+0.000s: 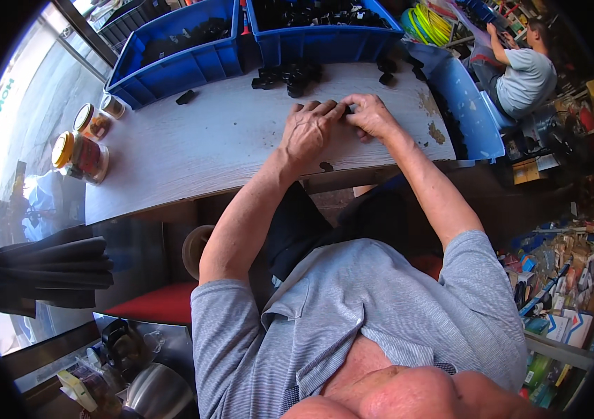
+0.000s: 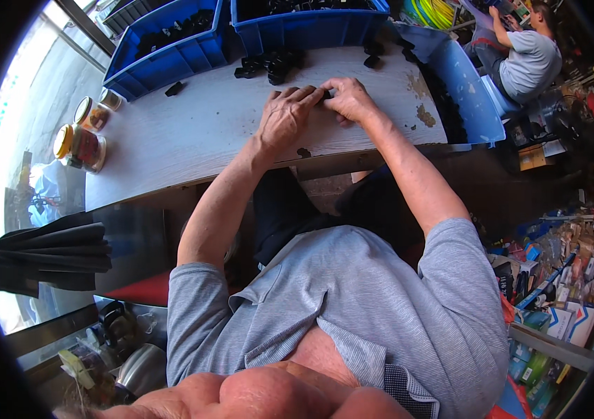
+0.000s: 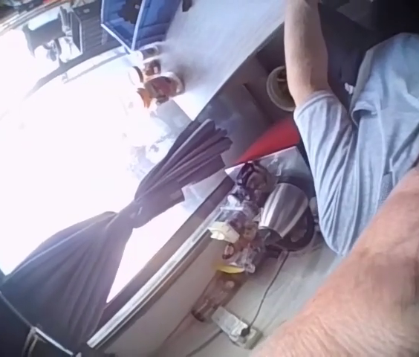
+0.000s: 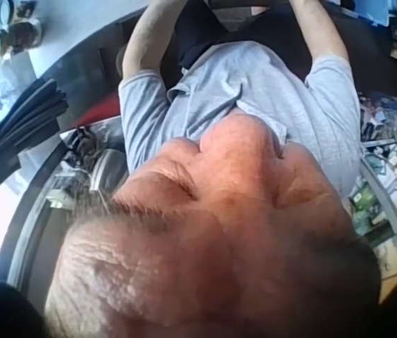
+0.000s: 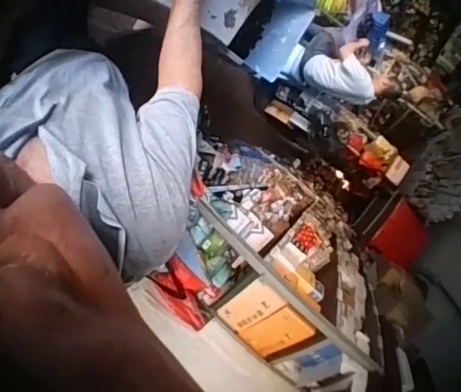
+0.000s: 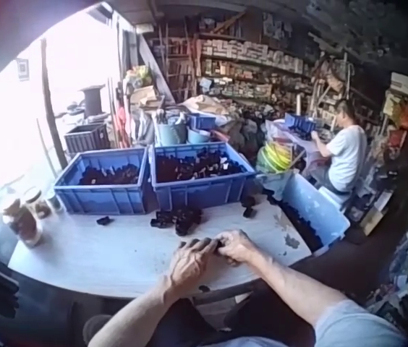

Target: Assembling small black plastic parts at a workbench.

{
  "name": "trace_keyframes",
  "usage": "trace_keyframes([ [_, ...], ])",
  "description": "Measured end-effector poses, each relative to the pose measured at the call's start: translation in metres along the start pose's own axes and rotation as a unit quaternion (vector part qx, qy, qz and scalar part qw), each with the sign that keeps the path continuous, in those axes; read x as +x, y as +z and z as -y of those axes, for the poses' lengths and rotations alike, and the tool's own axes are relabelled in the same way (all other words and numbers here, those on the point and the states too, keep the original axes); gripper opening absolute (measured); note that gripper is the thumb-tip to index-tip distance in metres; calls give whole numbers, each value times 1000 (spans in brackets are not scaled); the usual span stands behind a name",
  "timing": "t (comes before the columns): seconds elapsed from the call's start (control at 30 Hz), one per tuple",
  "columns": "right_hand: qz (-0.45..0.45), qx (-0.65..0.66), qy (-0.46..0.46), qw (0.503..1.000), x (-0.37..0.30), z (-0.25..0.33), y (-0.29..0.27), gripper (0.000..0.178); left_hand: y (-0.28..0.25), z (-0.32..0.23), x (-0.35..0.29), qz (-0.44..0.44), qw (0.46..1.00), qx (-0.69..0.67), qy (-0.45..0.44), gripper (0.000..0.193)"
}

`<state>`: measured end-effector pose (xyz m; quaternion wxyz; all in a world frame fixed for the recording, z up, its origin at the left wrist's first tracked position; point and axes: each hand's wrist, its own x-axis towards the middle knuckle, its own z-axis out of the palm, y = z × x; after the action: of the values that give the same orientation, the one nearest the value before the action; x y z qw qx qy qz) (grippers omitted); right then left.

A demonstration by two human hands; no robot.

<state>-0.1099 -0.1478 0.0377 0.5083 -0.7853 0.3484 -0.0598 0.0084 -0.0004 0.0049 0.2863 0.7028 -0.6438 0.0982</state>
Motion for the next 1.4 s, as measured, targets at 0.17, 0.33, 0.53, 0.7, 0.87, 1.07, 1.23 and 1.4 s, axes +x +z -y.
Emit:
trace_keyframes([
  [0.17,18,-15,-6,1000,1,-4,-1,34,1,-5,-6,-29,1000,3,-4,40],
  [0.33,18,-15,11,1000,-2,0,3,32,1,-8,-12,-26,999,13,-22,45],
  [0.53,5,-33,2,999,-6,5,8,30,-1,-8,-12,-12,999,36,-33,44],
  [0.7,6,-26,-16,1000,-4,-1,5,30,1,-10,-15,-15,999,29,-25,43],
  [0.87,4,16,-19,1000,-5,-8,1,30,-5,-17,-20,-75,993,-51,-73,40],
  [1.07,-63,79,48,994,7,-12,-10,35,1,-8,-21,-84,993,-37,-76,33],
  [1.23,-192,61,79,976,34,-18,-31,36,3,-4,-21,-79,994,-20,-74,23],
  [1.4,-306,-9,92,948,61,-46,-86,36,2,-2,-23,-92,993,-27,-72,22],
])
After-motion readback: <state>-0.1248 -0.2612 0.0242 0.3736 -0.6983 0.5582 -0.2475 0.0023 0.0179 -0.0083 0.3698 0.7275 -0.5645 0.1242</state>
